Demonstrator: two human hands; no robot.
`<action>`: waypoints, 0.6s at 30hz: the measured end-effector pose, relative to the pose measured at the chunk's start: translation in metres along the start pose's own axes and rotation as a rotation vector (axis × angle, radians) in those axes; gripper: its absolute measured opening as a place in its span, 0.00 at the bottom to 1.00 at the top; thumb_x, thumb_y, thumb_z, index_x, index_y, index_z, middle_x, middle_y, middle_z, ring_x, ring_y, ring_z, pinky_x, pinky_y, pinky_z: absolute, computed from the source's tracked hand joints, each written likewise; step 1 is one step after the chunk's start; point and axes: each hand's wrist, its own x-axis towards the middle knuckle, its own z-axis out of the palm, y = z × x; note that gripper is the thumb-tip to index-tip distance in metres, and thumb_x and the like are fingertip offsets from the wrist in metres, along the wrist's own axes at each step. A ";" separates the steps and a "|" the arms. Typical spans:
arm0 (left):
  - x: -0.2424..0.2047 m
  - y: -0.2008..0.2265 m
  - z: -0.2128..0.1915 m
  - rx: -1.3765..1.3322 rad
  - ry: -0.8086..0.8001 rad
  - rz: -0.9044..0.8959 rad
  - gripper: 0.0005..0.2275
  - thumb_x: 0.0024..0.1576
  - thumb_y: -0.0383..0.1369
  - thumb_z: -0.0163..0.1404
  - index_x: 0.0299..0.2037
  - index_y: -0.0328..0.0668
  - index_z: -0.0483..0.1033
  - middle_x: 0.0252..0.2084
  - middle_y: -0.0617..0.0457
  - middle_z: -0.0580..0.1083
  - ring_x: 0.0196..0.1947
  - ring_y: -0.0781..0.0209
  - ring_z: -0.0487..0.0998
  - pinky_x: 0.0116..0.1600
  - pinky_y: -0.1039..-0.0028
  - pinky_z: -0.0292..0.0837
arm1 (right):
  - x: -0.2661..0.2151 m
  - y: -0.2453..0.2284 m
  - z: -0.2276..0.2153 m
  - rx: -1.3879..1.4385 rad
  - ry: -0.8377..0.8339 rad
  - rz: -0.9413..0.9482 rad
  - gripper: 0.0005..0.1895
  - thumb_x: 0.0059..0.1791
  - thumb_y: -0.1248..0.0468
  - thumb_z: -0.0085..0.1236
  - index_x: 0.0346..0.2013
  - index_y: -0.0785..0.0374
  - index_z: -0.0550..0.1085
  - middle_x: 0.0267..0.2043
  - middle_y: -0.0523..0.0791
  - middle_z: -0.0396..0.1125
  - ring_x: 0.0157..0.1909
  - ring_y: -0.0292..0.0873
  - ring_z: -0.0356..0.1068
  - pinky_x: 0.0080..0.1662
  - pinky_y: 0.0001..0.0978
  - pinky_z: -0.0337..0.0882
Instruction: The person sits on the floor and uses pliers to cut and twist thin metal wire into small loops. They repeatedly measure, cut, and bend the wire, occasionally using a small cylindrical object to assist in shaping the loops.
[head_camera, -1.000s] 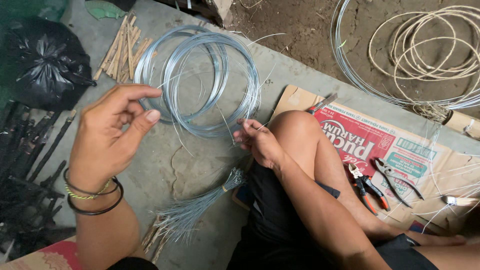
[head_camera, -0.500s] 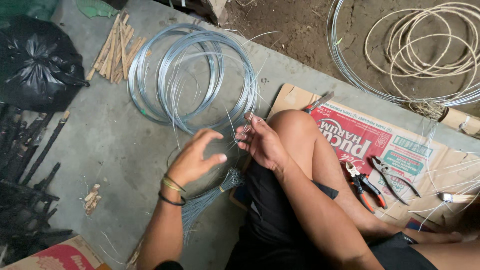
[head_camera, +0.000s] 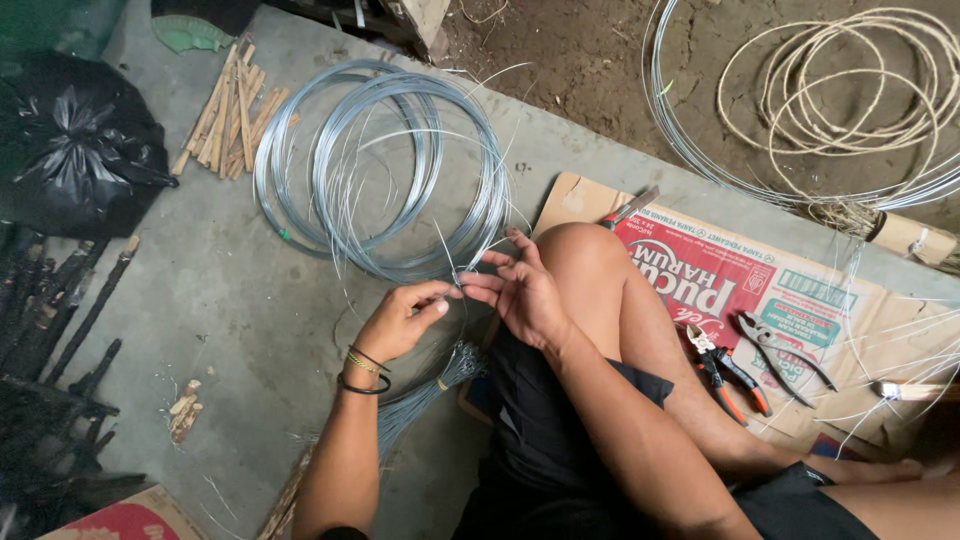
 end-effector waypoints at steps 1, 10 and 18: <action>-0.002 0.002 -0.002 -0.028 0.041 0.018 0.11 0.59 0.28 0.51 0.50 0.37 0.79 0.39 0.59 0.79 0.36 0.73 0.73 0.44 0.78 0.72 | 0.001 0.001 0.002 -0.036 0.029 0.009 0.42 0.49 0.72 0.39 0.74 0.51 0.35 0.60 0.56 0.60 0.52 0.61 0.73 0.51 0.48 0.77; -0.027 0.002 -0.022 -0.045 0.035 -0.022 0.10 0.60 0.29 0.53 0.50 0.38 0.82 0.33 0.64 0.74 0.30 0.75 0.65 0.38 0.81 0.66 | 0.042 0.011 -0.013 -0.190 0.229 0.092 0.32 0.54 0.61 0.52 0.71 0.44 0.51 0.44 0.40 0.61 0.36 0.37 0.62 0.39 0.37 0.71; -0.006 -0.002 -0.004 -0.290 0.209 -0.023 0.07 0.64 0.29 0.50 0.48 0.36 0.78 0.34 0.62 0.74 0.33 0.77 0.68 0.38 0.84 0.63 | -0.003 0.026 -0.020 -0.178 0.025 -0.005 0.09 0.58 0.59 0.49 0.37 0.59 0.70 0.40 0.43 0.70 0.43 0.39 0.69 0.46 0.35 0.69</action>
